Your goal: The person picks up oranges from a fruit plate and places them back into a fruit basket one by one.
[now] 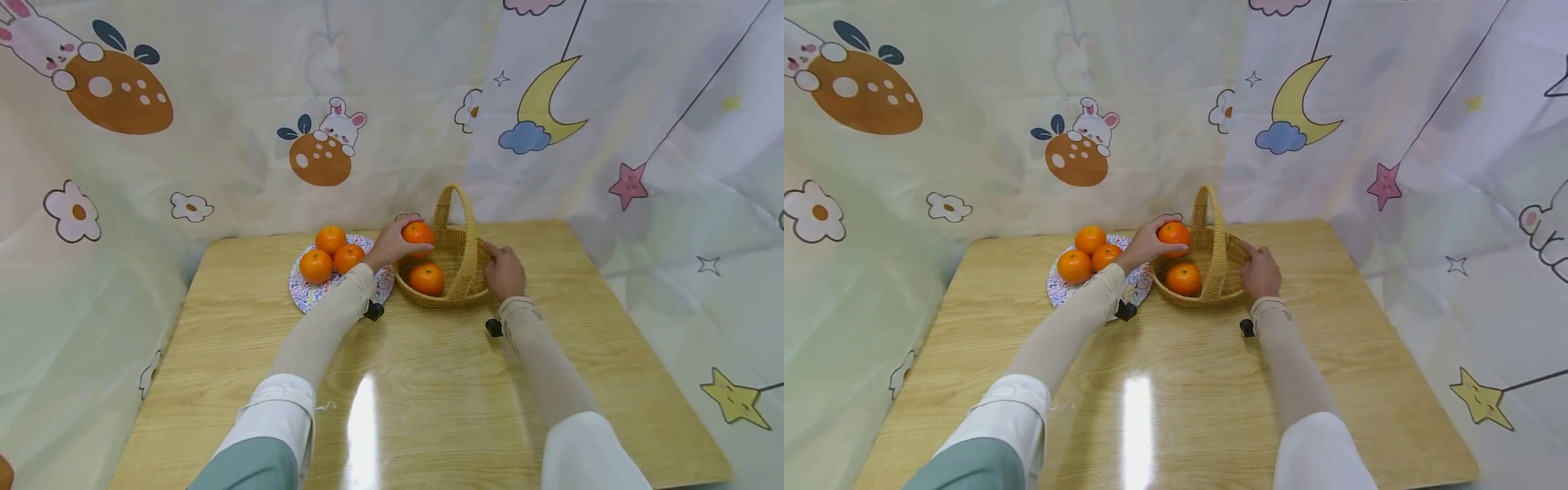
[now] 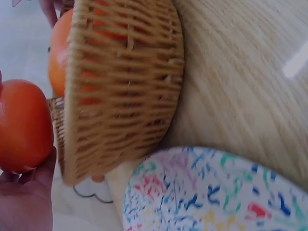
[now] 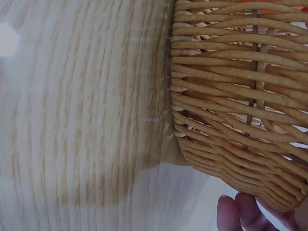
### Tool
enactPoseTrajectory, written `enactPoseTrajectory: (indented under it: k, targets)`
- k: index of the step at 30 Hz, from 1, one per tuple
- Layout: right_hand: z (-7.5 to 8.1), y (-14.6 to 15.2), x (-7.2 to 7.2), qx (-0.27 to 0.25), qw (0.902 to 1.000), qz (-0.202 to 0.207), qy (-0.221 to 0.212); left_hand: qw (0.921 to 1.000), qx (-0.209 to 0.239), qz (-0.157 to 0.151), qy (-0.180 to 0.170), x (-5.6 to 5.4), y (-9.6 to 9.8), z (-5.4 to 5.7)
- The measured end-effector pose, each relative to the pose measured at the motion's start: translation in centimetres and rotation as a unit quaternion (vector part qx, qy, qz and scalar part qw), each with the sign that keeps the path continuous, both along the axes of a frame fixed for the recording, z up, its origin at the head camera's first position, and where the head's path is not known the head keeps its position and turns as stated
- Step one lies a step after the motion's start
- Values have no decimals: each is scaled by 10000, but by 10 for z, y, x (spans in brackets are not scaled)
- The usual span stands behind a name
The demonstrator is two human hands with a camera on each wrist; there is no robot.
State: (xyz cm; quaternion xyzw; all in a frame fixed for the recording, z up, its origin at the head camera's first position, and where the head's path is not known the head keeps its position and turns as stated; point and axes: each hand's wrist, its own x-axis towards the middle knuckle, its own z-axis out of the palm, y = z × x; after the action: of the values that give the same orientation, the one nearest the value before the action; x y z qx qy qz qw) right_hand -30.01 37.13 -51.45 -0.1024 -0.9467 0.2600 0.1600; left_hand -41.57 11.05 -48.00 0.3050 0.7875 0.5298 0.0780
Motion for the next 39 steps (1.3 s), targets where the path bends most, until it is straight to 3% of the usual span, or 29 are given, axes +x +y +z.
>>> enactPoseTrajectory:
  k: [6, 12, 23, 32, 39]
  targets:
    - [-1, 0, -1, 9, 10000, -28, 65, 9997, -5, -206, -98, -5, 13, -11]
    - [-2, 0, -1, 77, 10000, -29, -28, 9994, -252, -209, -93, -9, 22, -18]
    - [1, 1, -3, 119, 9999, 13, 53, 9976, -559, -319, 236, -15, 35, -24]
    - [0, -3, -1, 58, 9999, -1, 96, 9927, -1106, -325, 353, -8, 41, -28]
    - [-1, -2, 0, 77, 9999, -3, 128, 9915, -1194, -407, 321, -3, 42, -27]
